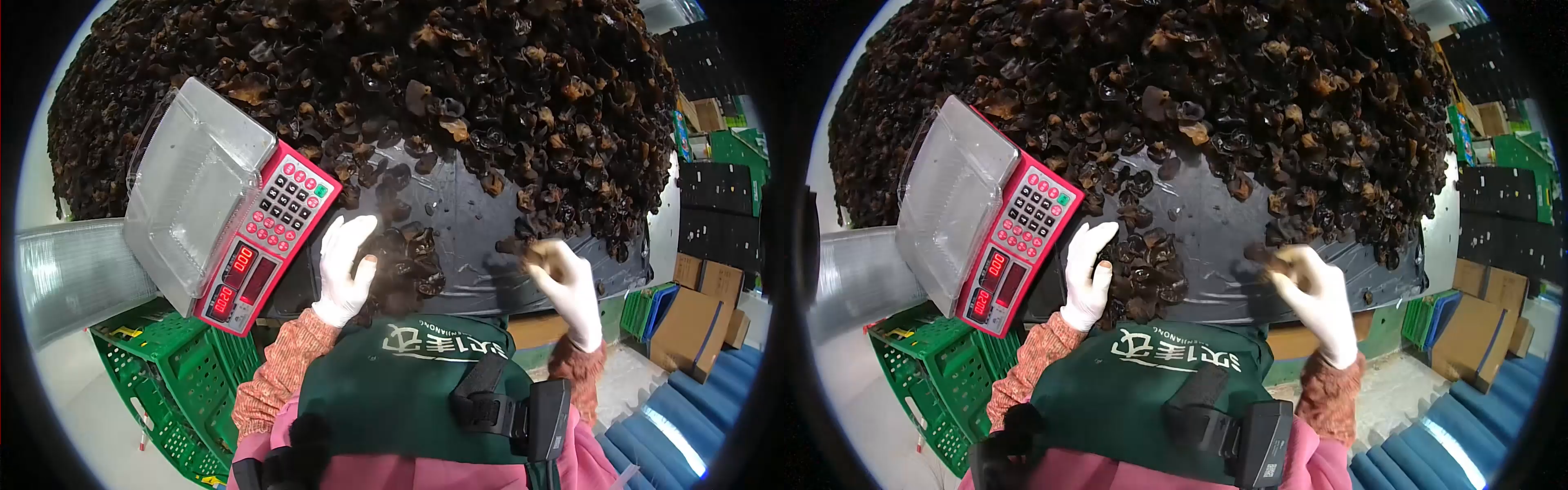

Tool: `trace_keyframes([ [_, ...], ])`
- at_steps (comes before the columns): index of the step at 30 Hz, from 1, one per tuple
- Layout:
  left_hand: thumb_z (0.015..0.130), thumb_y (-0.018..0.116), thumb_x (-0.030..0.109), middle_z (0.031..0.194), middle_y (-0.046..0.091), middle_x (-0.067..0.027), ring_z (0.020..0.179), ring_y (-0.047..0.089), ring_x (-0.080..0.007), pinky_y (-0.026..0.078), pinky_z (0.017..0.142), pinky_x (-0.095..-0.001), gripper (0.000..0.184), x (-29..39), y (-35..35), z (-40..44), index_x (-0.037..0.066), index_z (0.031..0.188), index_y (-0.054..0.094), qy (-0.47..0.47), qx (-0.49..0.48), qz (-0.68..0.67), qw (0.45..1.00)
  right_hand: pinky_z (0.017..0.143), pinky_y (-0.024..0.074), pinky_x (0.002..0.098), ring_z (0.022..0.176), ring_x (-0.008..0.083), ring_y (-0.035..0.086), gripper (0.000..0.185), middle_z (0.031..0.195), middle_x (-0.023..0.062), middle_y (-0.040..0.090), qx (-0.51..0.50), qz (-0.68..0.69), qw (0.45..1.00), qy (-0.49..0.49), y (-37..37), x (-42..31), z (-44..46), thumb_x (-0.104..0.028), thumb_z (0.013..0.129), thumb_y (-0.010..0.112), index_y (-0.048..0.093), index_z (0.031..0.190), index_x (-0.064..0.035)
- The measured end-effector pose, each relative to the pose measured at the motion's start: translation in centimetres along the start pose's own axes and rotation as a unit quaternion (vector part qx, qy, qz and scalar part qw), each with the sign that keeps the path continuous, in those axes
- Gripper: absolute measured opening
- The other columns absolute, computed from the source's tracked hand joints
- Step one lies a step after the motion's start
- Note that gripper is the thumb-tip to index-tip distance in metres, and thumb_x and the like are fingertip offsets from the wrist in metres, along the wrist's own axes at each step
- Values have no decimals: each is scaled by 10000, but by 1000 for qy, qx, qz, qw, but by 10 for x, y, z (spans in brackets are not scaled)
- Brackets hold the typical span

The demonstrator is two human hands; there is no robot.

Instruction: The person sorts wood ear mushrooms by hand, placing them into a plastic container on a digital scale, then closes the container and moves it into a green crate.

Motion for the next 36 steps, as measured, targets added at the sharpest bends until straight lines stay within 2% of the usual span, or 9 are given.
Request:
trace_keyframes([
  [5,991,515,243,1374,639,-149,1329,540,-357,304,1226,-525,459,5,1,1,15,1374,624,-26,-27,10,999,625,533,377,656,289,680,297,748,121,686,-11,-434,899,55,-50,80,-72,-161,838,789,711,1111,-73],
  [9,950,525,175,1379,639,-140,1349,526,-348,303,1228,-516,462,2,2,0,28,1376,627,-10,-23,22,999,678,548,369,733,279,703,345,907,103,730,41,-353,934,36,-31,26,-44,-179,835,798,715,1158,-89],
  [11,952,529,168,1374,642,-133,1350,523,-352,303,1228,-511,455,0,4,-4,40,1377,631,-27,-20,28,999,678,540,366,744,272,688,284,883,95,713,112,-262,946,-152,-1,-25,-8,-147,873,756,719,1151,-101],
  [17,990,532,209,1360,650,-137,1331,541,-355,310,1226,-500,418,-1,5,-6,43,1357,643,-31,-4,29,999,623,528,396,679,276,644,293,805,59,636,141,-206,889,-384,125,-110,95,-134,880,683,713,1171,-122],
  [21,977,536,190,1356,654,-141,1330,543,-348,307,1231,-505,415,3,2,-2,39,1348,645,-22,-4,18,1000,615,526,429,693,303,663,65,759,86,634,91,-196,893,-396,164,-101,134,-130,870,655,677,922,-99],
  [25,1006,504,196,1360,654,-137,1335,548,-333,308,1229,-495,407,0,0,-3,26,1350,640,-35,0,-20,999,688,552,401,747,308,679,109,876,81,680,113,-97,930,-335,87,-94,79,-180,910,681,699,1003,-128],
  [27,1080,437,287,1377,656,-129,1342,555,-286,323,1219,-463,441,-5,-3,-2,-5,1342,639,-51,-7,-48,997,717,544,381,806,300,690,83,898,90,686,35,-112,965,-236,41,-70,40,-126,894,700,703,975,-104],
  [31,1050,469,136,1433,615,-144,1371,534,-226,369,1186,-370,447,-8,-13,8,-57,1448,534,-189,-14,-315,930,698,545,331,724,260,681,389,893,106,676,-65,-246,966,45,-26,9,-32,-97,849,746,701,1236,-77],
  [36,909,642,79,1574,475,-174,1489,417,-283,285,1252,-413,682,10,-41,15,-28,1547,424,-206,-137,-130,960,755,558,337,819,257,680,543,1026,136,680,-5,-184,983,-28,-18,5,-46,-69,829,763,633,1356,-69],
])
Point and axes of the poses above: each hand's wrist, its own z-axis towards the middle knuckle, its own y-axis out of the palm, x = y × z, the point moved 6 cm from there along z, towards the middle knuckle
